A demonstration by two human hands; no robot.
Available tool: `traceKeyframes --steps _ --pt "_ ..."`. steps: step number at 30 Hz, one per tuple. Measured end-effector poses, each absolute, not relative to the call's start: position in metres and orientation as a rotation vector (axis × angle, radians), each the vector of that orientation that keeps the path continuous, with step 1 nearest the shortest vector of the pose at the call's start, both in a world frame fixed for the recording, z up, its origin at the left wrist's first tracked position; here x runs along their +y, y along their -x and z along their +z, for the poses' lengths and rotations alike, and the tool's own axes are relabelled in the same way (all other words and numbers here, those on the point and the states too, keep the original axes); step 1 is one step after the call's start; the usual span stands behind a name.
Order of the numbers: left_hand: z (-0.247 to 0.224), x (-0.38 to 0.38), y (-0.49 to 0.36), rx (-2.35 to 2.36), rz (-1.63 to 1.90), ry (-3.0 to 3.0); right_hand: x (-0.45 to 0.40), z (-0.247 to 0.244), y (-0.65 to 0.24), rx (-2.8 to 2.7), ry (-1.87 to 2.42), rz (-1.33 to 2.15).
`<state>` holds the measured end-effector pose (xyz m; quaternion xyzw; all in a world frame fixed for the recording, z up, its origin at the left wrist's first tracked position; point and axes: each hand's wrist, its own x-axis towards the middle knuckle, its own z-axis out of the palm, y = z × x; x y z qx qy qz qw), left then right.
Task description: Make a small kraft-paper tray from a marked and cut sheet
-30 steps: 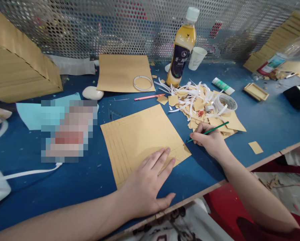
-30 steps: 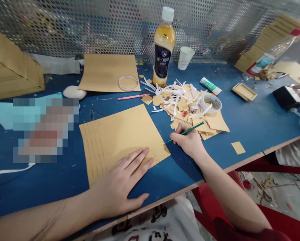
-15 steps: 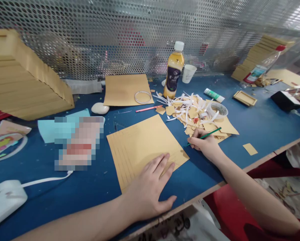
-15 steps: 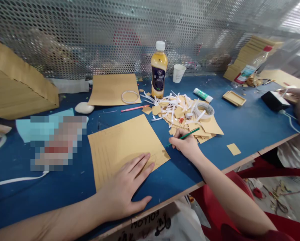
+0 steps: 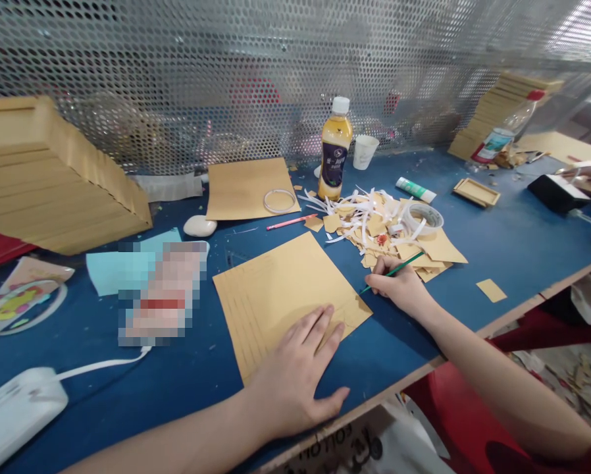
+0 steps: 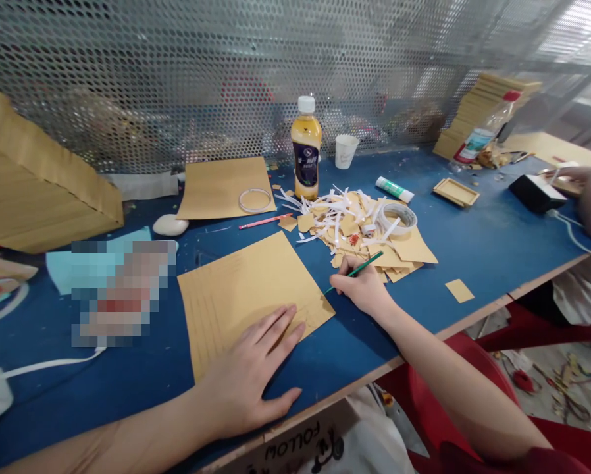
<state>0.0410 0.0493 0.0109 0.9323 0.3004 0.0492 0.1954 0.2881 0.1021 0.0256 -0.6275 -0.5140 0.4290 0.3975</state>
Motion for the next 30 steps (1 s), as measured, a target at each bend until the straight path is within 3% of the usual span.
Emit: traceKeyframes --steps 17,22,26,30 --pt "0.015 0.05 -0.043 0.85 0.101 -2.575 0.105 0.025 -0.299 -1.058 1.426 1.308" --pt "0.017 0.049 -0.042 0.848 0.073 -2.587 0.098 0.056 -0.312 -1.069 1.565 1.683" --pt "0.017 0.049 -0.041 0.844 0.081 -2.597 0.089 0.089 -0.312 -1.282 1.835 1.78" --pt "0.017 0.048 -0.042 0.84 0.117 -2.599 0.089 0.099 -0.311 -1.244 1.804 1.948"
